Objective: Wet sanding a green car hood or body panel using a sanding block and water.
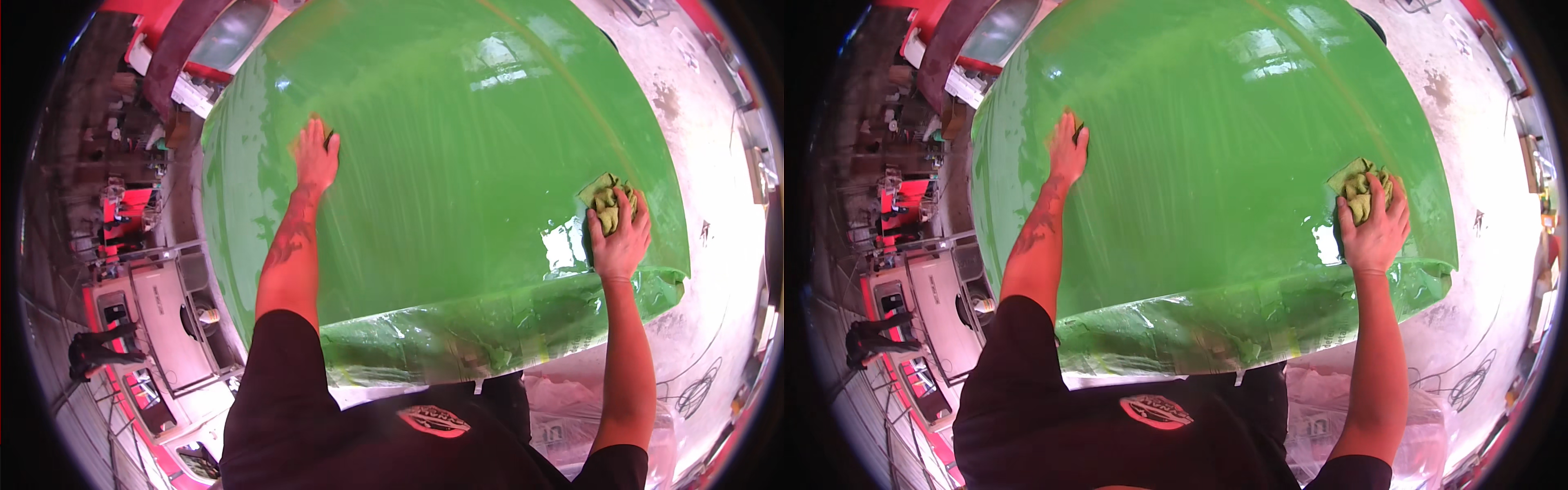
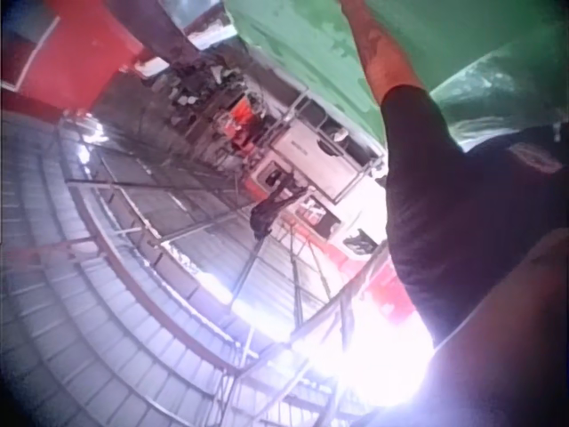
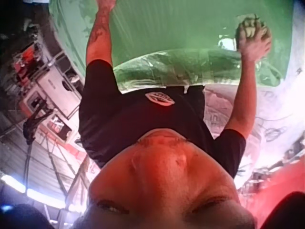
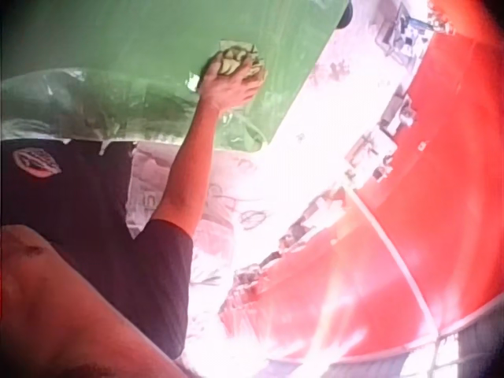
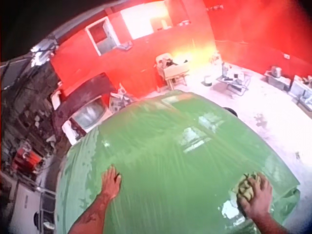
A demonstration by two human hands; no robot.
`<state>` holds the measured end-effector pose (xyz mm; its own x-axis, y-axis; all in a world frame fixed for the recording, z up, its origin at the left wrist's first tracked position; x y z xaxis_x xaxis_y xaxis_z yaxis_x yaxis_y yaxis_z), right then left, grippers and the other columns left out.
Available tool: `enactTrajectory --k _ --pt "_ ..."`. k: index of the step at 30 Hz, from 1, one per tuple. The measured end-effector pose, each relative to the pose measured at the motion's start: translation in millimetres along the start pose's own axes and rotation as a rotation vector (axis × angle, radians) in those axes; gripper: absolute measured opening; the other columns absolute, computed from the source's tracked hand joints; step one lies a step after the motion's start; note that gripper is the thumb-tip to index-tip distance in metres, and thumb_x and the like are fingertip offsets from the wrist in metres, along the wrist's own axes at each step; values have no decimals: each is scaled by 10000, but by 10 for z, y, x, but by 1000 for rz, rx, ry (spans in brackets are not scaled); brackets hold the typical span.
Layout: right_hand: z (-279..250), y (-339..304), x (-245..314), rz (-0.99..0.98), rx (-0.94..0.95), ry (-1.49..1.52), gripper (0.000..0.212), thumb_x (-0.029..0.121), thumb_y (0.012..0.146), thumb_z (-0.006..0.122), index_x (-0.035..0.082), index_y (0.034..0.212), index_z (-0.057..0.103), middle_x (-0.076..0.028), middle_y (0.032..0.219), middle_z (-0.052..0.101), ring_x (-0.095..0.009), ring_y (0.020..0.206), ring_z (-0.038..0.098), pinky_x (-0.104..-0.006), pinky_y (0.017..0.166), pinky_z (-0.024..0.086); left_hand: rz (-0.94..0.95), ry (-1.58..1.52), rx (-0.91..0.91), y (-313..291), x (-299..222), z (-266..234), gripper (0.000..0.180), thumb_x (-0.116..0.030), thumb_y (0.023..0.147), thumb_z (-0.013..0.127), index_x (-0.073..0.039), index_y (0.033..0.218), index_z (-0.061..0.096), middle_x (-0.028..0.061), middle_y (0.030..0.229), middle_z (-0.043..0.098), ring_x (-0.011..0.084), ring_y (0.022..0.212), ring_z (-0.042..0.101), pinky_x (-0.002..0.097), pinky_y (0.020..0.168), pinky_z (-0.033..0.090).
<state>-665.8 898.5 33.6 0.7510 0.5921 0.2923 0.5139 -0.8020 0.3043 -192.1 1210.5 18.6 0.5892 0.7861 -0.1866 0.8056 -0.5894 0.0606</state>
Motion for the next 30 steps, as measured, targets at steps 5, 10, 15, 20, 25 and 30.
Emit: enactTrajectory --k 5,10,15,20,25,30 --pt "-33 -13 -195 -1 -10 -77 545 449 796 680 236 1281 550 -104 1367 457 -325 1260 428 -444 1025 337 214 33 -64 -1636 -675 148 630 -334 994 438 -18 1499 231 172 1567 210 385 1451 157 504 1177 128" --pt "-8 -12 -156 -8 -13 -89 548 455 803 670 229 1287 548 -112 1374 452 -328 1259 429 -442 1028 331 61 -48 326 -3355 -556 126 739 -371 949 479 10 1504 176 215 1583 105 427 1456 86 552 1167 73" --pt "-79 -12 -139 9 3 -65 543 446 802 675 218 1280 555 -107 1384 448 -326 1263 431 -441 1029 331 57 104 40 -1457 -73 124 657 -370 993 418 -55 1520 183 149 1586 165 378 1457 130 517 1179 59" --pt "-12 1 -73 -18 -7 -28 543 434 800 684 213 1279 555 -106 1384 449 -323 1263 433 -447 1028 333 -171 53 1 -104 417 99 649 -411 1003 383 -69 1521 191 157 1575 198 376 1444 174 508 1173 99" --pt "-68 -21 -185 3 -25 -74 546 442 798 682 217 1279 553 -108 1378 452 -325 1266 432 -448 1025 336 147 67 -101 -2046 -656 305 683 -370 959 484 -3 1487 253 202 1558 218 403 1447 162 538 1172 111" --pt "-78 -29 -210 8 -11 -84 555 461 796 672 220 1280 550 -115 1364 458 -338 1257 437 -450 1018 340 119 -3 253 -2859 -1105 224 773 -412 936 502 13 1500 190 234 1566 152 438 1448 110 572 1156 105"
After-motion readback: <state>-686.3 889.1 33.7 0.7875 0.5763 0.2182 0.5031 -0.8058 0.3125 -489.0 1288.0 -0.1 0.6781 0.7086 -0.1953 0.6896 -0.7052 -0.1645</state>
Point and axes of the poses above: each hand's wrist, its own y-axis towards the middle knuckle, its own z-axis out of the palm, x = y × z, the point moved 7 cm from there along y, towards the middle knuckle
